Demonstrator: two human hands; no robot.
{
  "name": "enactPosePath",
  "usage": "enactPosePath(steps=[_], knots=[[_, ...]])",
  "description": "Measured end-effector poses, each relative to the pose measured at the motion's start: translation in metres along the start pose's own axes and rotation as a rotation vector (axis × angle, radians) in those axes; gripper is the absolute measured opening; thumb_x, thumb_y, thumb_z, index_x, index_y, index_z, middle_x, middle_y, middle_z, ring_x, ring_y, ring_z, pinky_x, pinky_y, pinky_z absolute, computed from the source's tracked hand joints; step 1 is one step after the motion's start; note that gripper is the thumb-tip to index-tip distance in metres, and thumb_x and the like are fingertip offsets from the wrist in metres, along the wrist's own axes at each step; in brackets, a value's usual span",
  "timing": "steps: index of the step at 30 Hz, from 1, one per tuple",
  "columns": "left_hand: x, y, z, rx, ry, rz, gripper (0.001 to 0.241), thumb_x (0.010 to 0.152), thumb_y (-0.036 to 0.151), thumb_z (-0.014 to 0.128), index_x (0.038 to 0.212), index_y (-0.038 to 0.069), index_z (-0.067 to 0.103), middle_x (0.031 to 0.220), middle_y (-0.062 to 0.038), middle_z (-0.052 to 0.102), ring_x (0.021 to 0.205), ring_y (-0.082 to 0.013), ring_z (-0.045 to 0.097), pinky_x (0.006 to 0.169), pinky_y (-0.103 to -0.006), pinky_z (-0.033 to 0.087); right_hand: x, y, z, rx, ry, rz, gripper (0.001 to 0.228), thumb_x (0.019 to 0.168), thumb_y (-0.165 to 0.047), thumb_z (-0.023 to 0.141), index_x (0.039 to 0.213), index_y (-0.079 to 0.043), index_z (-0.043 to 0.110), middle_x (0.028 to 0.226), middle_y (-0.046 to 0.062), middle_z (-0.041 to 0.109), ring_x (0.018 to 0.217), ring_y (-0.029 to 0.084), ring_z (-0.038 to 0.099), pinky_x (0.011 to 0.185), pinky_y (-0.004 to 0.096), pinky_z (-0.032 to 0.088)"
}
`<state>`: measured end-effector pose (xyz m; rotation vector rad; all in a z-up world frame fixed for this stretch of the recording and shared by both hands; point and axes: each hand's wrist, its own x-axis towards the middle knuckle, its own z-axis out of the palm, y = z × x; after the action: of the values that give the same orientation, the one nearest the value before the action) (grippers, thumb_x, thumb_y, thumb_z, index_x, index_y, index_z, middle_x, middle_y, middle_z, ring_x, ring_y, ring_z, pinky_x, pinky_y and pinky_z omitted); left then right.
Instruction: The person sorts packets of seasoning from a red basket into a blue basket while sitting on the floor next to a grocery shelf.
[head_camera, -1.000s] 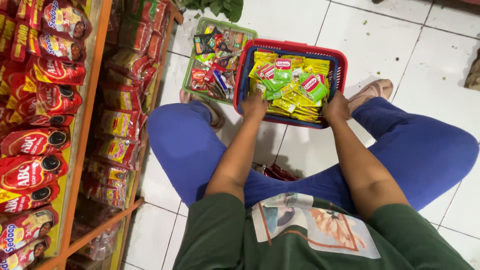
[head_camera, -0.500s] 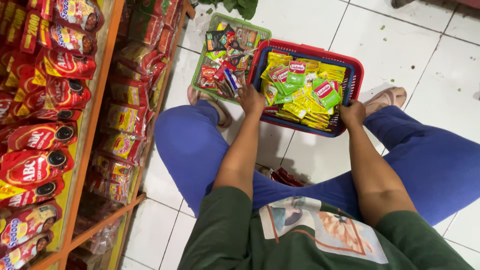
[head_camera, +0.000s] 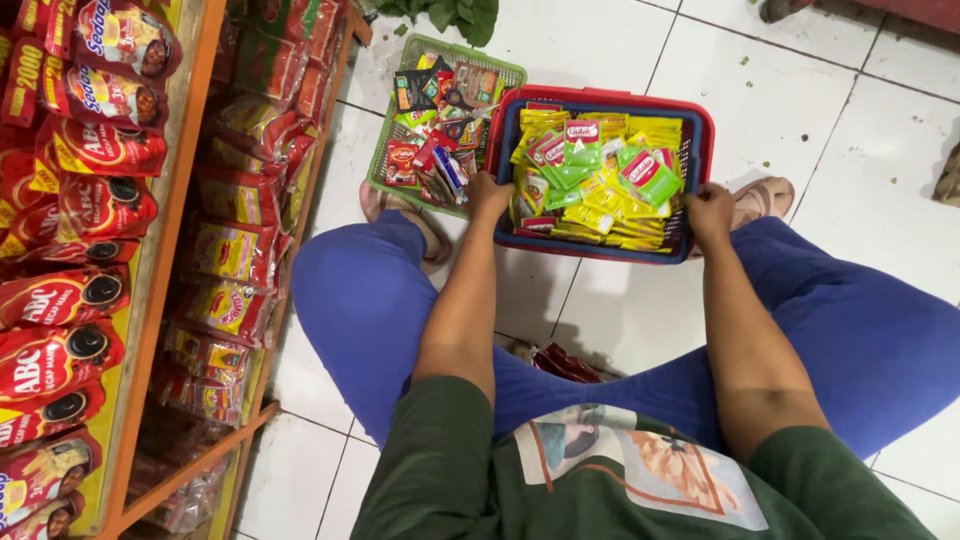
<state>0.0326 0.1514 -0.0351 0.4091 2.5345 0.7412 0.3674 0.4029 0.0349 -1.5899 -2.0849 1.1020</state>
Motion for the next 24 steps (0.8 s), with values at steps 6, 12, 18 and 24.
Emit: enactPosePath(steps=[6, 12, 18, 24], knots=[[-0.014, 0.021, -0.014, -0.24, 0.106, 0.232, 0.042, 0.078, 0.038, 0.078, 0.095, 0.002, 0.064, 0.093, -0.02, 0.07, 0.091, -0.0405, 0.067, 0.079, -0.0498, 0.053, 0.014, -0.012, -0.02, -0.084, 0.211, -0.157, 0.021, 0.088, -0.016, 0.073, 0.093, 0.004, 0.068, 0.081, 0.02, 0.068, 0.071, 0.031, 0.063, 0.069, 0.043, 0.05], [-0.052, 0.043, -0.07, -0.229, 0.321, 0.306, 0.039, 0.089, 0.045, 0.073, 0.084, 0.006, 0.069, 0.085, -0.018, 0.071, 0.081, -0.0394, 0.068, 0.07, -0.0493, 0.051, -0.022, -0.029, -0.023, -0.04, 0.315, -0.219, 0.021, 0.088, -0.016, 0.072, 0.095, 0.004, 0.07, 0.083, 0.021, 0.069, 0.073, 0.033, 0.065, 0.072, 0.045, 0.052], [-0.098, -0.022, -0.073, -0.249, 0.453, 0.016, 0.04, 0.09, 0.048, 0.067, 0.09, 0.008, 0.075, 0.088, -0.021, 0.074, 0.082, -0.04, 0.071, 0.072, -0.0503, 0.053, -0.074, -0.035, 0.015, 0.009, 0.27, -0.264, 0.021, 0.09, -0.018, 0.072, 0.096, 0.002, 0.069, 0.087, 0.022, 0.069, 0.079, 0.036, 0.066, 0.074, 0.047, 0.051], [-0.11, -0.045, -0.063, -0.006, 0.38, -0.083, 0.05, 0.098, 0.054, 0.06, 0.113, 0.007, 0.065, 0.107, -0.02, 0.073, 0.101, -0.0432, 0.068, 0.084, -0.0557, 0.052, -0.086, -0.035, 0.024, -0.088, 0.173, -0.139, 0.026, 0.1, -0.025, 0.068, 0.106, 0.0, 0.062, 0.1, 0.025, 0.067, 0.094, 0.042, 0.064, 0.084, 0.05, 0.049]])
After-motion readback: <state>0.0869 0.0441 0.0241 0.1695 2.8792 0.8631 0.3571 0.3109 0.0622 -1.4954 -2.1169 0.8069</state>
